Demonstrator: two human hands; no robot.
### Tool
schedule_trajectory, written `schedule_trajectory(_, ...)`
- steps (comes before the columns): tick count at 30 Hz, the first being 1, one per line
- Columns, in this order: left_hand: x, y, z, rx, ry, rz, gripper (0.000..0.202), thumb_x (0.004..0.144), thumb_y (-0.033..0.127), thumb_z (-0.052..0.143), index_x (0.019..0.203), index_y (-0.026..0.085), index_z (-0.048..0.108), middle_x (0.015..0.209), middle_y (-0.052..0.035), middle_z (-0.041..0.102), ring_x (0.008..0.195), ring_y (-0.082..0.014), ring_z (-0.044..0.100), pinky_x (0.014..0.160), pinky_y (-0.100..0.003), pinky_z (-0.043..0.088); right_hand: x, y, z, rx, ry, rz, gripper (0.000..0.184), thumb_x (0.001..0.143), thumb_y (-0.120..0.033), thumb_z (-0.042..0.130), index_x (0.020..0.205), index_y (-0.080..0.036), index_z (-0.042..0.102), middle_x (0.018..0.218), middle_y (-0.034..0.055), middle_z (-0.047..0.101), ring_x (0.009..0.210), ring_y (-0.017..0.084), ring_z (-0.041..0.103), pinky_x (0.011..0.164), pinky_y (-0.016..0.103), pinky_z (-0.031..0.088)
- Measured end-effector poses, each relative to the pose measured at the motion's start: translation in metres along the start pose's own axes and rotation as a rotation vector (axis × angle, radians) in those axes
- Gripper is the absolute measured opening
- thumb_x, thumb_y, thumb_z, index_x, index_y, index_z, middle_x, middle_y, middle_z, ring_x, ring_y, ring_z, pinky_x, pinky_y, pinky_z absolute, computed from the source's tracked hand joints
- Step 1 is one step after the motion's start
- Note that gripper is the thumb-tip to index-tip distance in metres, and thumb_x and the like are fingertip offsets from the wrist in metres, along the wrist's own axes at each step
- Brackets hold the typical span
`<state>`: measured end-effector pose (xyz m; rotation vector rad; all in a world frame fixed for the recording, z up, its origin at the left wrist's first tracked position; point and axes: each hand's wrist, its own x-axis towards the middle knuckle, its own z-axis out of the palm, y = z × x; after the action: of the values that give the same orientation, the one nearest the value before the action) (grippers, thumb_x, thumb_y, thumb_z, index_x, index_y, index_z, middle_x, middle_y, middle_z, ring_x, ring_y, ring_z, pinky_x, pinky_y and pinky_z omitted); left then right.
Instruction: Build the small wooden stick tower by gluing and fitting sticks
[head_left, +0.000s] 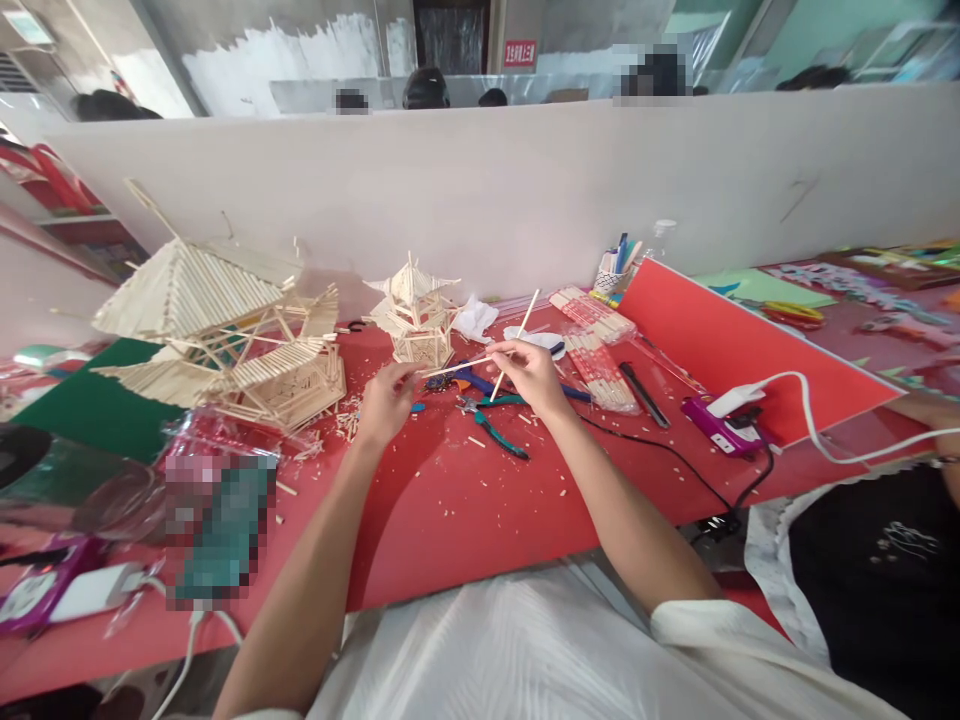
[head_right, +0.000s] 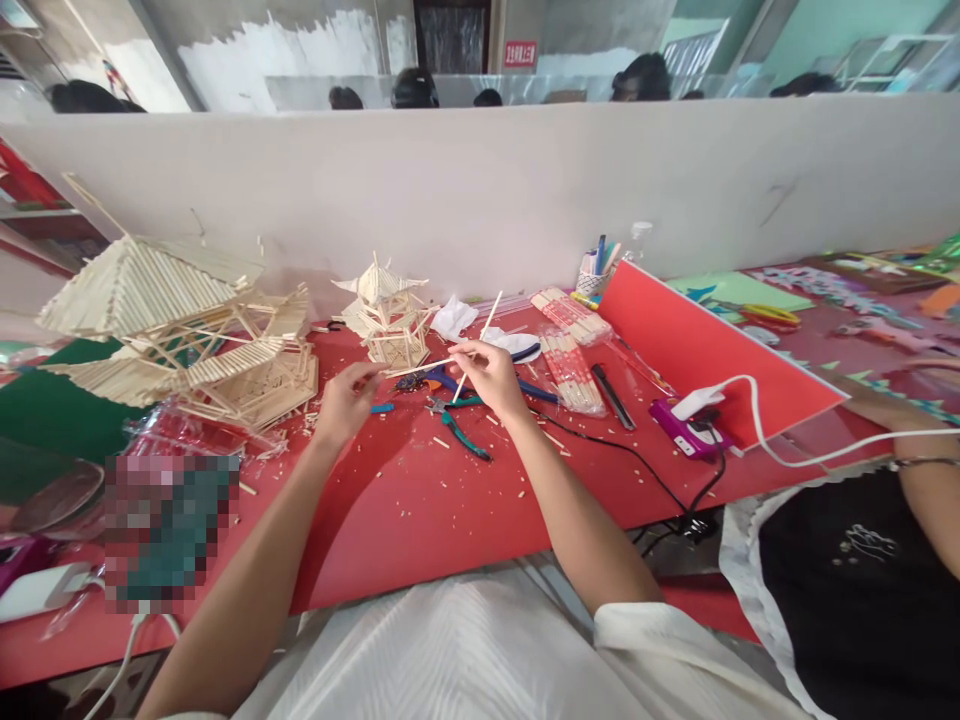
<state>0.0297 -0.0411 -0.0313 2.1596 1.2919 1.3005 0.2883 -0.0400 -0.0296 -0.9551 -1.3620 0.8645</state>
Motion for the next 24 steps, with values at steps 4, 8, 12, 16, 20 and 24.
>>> schedule_trajectory(4,0.002,0.005,-0.005,-0.104,0.224,0.0,0.026,0.093,0.036,0.061,0.107,0.021,0.077,0.104,-0.0085,0.077,0.095,-0.02,0.07,0.087,-0.032,0.054,-0.002,0.0,0.0,0.019,-0.092,0.116,0.036,0.076,-0.047,0.076,0.095,-0.017,0.075,0.083,0.0066,0.074,0.068,0.017,0.069,0.052,0.024,0.053)
schedule_trajectory(8,0.003,0.009,-0.007,-0.287,0.378,-0.033,0.028,0.09,0.039,0.066,0.107,0.018,0.076,0.1,-0.0084,0.078,0.092,-0.0189,0.072,0.085,-0.031,0.056,-0.004,0.004,0.002,-0.028,-0.204,0.15,0.038,0.08,-0.048,0.072,0.099,-0.015,0.076,0.082,0.0065,0.074,0.055,0.011,0.059,0.044,0.021,0.04)
schedule_trajectory(12,0.005,0.01,-0.009,-0.433,0.511,-0.056,0.03,0.086,0.042,0.072,0.103,0.018,0.075,0.097,-0.0071,0.078,0.091,-0.0183,0.073,0.085,-0.031,0.057,-0.01,-0.003,0.009,-0.151,-0.35,0.135,0.036,0.083,-0.048,0.07,0.093,-0.014,0.078,0.071,0.0045,0.071,0.051,0.01,0.054,0.048,0.022,0.04)
schedule_trajectory(16,0.007,0.011,-0.009,-0.573,0.569,-0.08,0.031,0.081,0.041,0.077,0.103,0.02,0.074,0.097,-0.0064,0.077,0.092,-0.018,0.073,0.085,-0.031,0.058,-0.019,-0.015,0.02,-0.214,-0.553,0.14,0.033,0.085,-0.046,0.07,0.089,-0.014,0.077,0.068,0.0037,0.07,0.052,0.011,0.056,0.049,0.021,0.041)
schedule_trajectory(20,0.008,0.01,-0.007,-0.726,0.564,-0.175,0.031,0.078,0.042,0.079,0.101,0.021,0.073,0.099,-0.0042,0.075,0.085,-0.016,0.073,0.077,-0.029,0.059,-0.027,-0.02,0.033,-0.19,-0.642,0.2,0.033,0.084,-0.047,0.07,0.086,-0.015,0.076,0.063,0.0012,0.067,0.047,0.011,0.055,0.046,0.022,0.041)
schedule_trajectory(24,0.007,0.009,-0.003,-0.764,0.473,-0.24,0.033,0.076,0.044,0.08,0.099,0.021,0.074,0.085,-0.0008,0.072,0.076,-0.0139,0.07,0.072,-0.027,0.058,-0.033,-0.022,0.043,-0.169,-0.593,0.182,0.032,0.085,-0.046,0.069,0.08,-0.015,0.074,0.058,0.0,0.064,0.046,0.012,0.055,0.047,0.022,0.042)
